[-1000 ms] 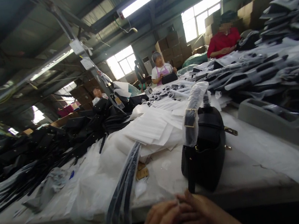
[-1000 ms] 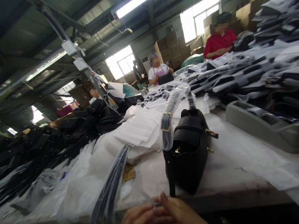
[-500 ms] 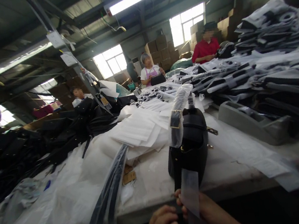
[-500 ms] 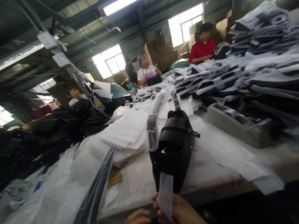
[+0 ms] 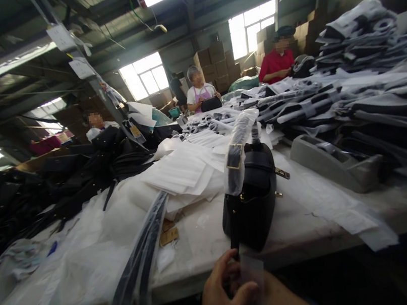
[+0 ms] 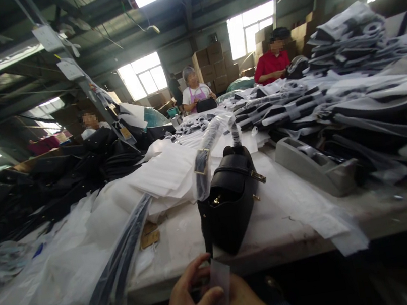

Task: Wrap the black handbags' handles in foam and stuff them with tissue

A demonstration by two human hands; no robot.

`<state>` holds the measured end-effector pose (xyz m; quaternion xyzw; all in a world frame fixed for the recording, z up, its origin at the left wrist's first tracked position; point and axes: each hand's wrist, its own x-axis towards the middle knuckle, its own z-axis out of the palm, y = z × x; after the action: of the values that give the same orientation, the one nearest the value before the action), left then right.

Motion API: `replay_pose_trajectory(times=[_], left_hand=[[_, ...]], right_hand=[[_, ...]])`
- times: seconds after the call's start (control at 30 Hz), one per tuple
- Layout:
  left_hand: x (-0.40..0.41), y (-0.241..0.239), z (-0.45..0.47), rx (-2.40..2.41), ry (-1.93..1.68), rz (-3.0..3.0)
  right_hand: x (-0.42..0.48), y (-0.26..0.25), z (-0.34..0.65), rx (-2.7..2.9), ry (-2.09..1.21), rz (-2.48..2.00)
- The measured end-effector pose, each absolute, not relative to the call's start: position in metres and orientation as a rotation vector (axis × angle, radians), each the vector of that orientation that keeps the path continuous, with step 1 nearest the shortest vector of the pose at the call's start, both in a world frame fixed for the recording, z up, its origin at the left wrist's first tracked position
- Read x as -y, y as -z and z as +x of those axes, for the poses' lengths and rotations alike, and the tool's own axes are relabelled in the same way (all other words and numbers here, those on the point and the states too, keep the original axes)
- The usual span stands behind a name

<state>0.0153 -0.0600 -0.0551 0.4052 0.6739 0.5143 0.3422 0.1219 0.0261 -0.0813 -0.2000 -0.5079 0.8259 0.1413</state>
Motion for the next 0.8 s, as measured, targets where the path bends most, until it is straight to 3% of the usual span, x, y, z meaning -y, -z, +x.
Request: replay_pose_trajectory(times=[0.13,0.3,0.5,0.63,0.73,0.8], left_hand=[[0.059,0.058,0.01,-1.692,-1.509,0.806],[0.061,0.055,0.0,-1.655,-1.897,0.424],[0.064,0.061,0.007,-1.6,-1.957,0.228],[0.071,0.071,0.008,-1.915,-1.878,0.458],[0.075,0.065,0.01,-2.262,-1.819,0.992],[0.075,0.057,0.013,-2.205,-1.628,1.435]], right_hand=[[-0.021,0.076,0.135,1.615,-2.331,-0.662],[-0.022,0.072,0.158,1.195,-2.504,-0.698],[-0.038,0.075,0.172,1.404,-2.185,-0.879],[-0.052,0.073,0.176,1.57,-1.827,-1.05],[-0.054,0.057,0.18,1.861,-1.603,-0.995],[-0.051,0.044,0.181,2.017,-1.528,-0.88]])
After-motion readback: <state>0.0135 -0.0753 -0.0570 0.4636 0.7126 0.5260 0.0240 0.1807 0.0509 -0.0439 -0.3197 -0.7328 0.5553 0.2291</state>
